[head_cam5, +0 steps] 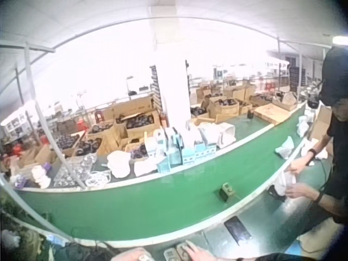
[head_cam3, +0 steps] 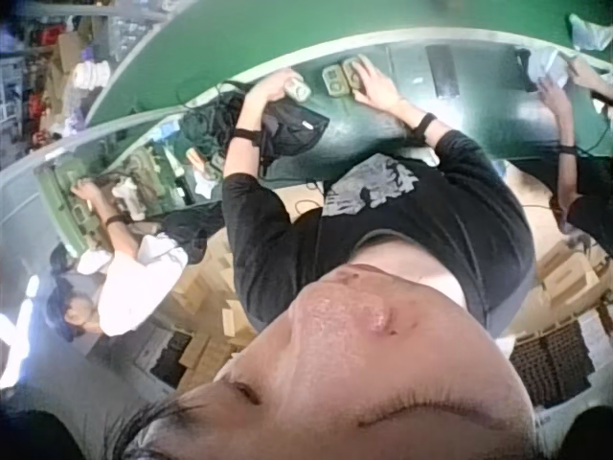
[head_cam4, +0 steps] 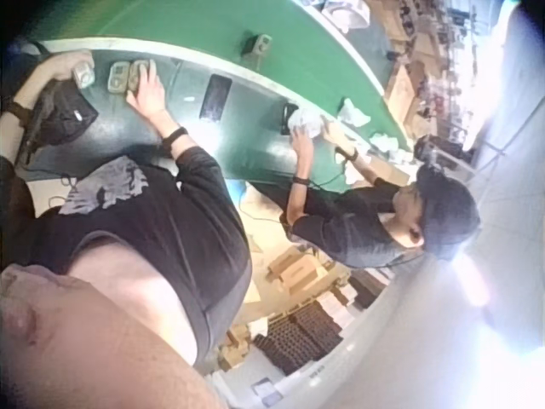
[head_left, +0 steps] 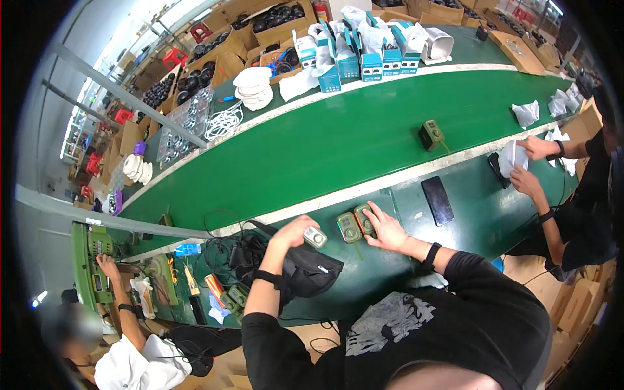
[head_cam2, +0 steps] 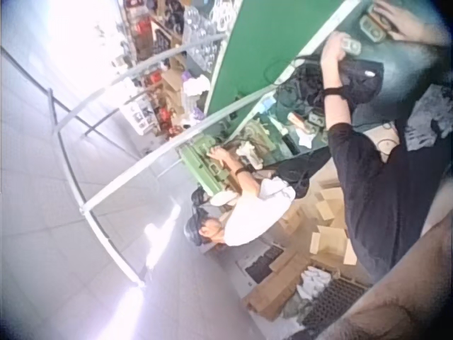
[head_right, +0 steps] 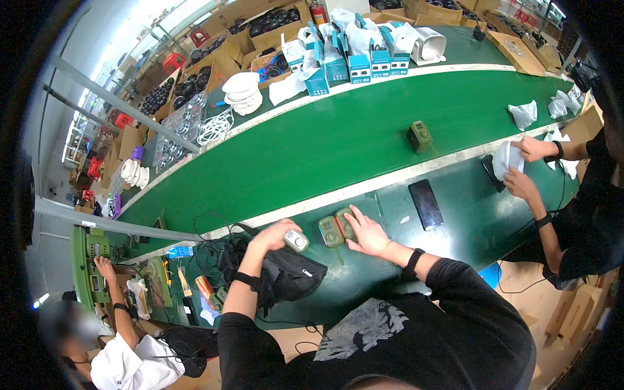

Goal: Organizing and inspecting walkie-talkies on a factory conveyor belt.

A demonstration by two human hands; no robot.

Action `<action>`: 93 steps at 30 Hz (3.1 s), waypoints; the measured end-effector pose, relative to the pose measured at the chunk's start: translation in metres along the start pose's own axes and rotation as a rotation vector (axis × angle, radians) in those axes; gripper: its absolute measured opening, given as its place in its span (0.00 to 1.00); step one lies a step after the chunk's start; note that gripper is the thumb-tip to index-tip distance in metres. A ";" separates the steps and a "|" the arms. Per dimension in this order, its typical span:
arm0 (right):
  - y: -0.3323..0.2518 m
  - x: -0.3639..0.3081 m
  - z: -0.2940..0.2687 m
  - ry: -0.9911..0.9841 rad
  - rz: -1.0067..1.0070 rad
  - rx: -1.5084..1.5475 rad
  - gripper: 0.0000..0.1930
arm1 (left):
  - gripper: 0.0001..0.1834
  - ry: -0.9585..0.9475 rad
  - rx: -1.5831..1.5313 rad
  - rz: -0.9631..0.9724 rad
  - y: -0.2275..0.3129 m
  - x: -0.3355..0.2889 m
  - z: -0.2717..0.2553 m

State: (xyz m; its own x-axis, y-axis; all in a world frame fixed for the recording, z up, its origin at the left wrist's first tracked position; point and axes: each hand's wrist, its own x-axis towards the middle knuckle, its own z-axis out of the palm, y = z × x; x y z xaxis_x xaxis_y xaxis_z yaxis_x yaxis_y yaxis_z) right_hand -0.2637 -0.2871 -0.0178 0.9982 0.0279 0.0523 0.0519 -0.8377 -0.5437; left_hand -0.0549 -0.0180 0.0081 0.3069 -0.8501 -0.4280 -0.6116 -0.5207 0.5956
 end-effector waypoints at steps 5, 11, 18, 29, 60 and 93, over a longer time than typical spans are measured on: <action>-0.008 0.001 0.003 0.016 -0.032 -0.005 0.41 | 0.41 0.073 0.052 -0.069 0.025 -0.022 0.030; -0.006 0.000 0.005 0.004 0.007 -0.018 0.42 | 0.32 0.567 0.002 -0.300 0.063 -0.028 0.061; -0.007 0.002 0.005 -0.005 0.027 -0.028 0.43 | 0.49 0.860 -0.139 -0.476 0.108 -0.011 0.117; -0.007 0.001 0.003 -0.008 0.050 -0.010 0.45 | 0.46 0.700 -0.009 -0.334 0.095 -0.016 0.114; -0.033 0.010 0.015 0.095 -0.226 0.144 0.40 | 0.45 0.701 0.150 -0.413 0.107 -0.006 0.124; -0.045 0.014 0.017 -0.118 -0.090 -0.215 0.47 | 0.45 0.764 0.094 -0.384 0.106 -0.005 0.127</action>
State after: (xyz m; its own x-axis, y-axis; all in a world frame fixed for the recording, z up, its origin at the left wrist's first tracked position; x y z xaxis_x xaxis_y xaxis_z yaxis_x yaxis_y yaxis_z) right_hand -0.2515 -0.2398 -0.0070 0.9869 0.1607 -0.0127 0.1462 -0.9254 -0.3497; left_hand -0.2142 -0.0588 -0.0125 0.8909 -0.4542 0.0064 -0.4125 -0.8030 0.4303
